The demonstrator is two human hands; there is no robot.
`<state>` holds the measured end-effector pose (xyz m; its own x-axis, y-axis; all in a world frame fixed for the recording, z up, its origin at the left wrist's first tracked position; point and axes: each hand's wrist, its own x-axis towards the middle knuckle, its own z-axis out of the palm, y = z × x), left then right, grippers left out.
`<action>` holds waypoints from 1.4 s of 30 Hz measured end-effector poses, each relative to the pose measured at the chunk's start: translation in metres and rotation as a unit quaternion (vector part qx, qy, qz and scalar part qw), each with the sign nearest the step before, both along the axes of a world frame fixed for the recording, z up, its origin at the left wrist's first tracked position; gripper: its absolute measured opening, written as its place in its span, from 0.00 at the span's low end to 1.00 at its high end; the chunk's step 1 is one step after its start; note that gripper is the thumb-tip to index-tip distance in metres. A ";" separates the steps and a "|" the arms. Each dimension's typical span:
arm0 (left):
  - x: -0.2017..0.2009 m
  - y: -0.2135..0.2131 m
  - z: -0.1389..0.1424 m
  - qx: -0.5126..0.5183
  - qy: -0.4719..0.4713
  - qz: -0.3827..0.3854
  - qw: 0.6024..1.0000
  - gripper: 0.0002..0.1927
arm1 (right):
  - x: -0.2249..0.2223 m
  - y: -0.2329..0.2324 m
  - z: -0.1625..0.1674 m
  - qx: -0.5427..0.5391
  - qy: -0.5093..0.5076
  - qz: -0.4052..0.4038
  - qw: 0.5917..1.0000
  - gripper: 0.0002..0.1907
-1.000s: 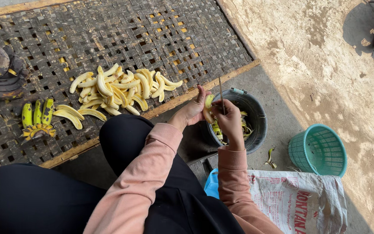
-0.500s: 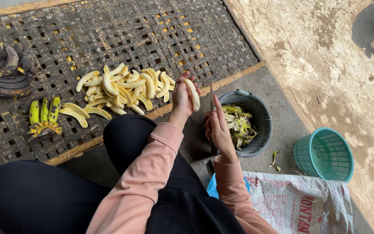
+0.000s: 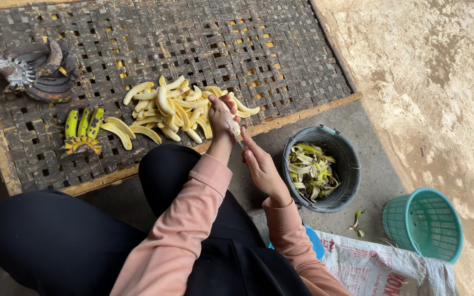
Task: The person sits on the ground in front of a woven bamboo mat and peels bananas one at a time, using a knife to help remove the peel by hand. The peels are dropped into a bucket beside them and the peeled bananas are placed on the mat.
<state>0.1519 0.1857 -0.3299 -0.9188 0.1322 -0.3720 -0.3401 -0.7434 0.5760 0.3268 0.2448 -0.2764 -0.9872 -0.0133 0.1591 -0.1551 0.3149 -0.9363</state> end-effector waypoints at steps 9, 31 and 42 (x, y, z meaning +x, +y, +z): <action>-0.018 -0.044 -0.009 0.067 -0.019 0.019 0.997 0.23 | -0.035 -0.025 -0.020 0.042 -0.012 0.009 0.999 0.28; -0.057 -0.118 -0.014 0.093 0.065 -0.039 0.993 0.21 | -0.148 -0.082 -0.053 0.141 0.076 0.035 0.986 0.28; -0.108 -0.254 0.012 -0.687 0.088 0.045 0.720 0.22 | -0.210 -0.044 -0.043 0.617 0.092 -0.127 0.771 0.43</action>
<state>0.0436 -0.0680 -0.3179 -0.9494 -0.3128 0.0282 -0.1583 0.5542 0.8172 0.1164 0.2003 -0.3193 -0.9448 -0.0771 0.3184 -0.0365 0.9906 0.1317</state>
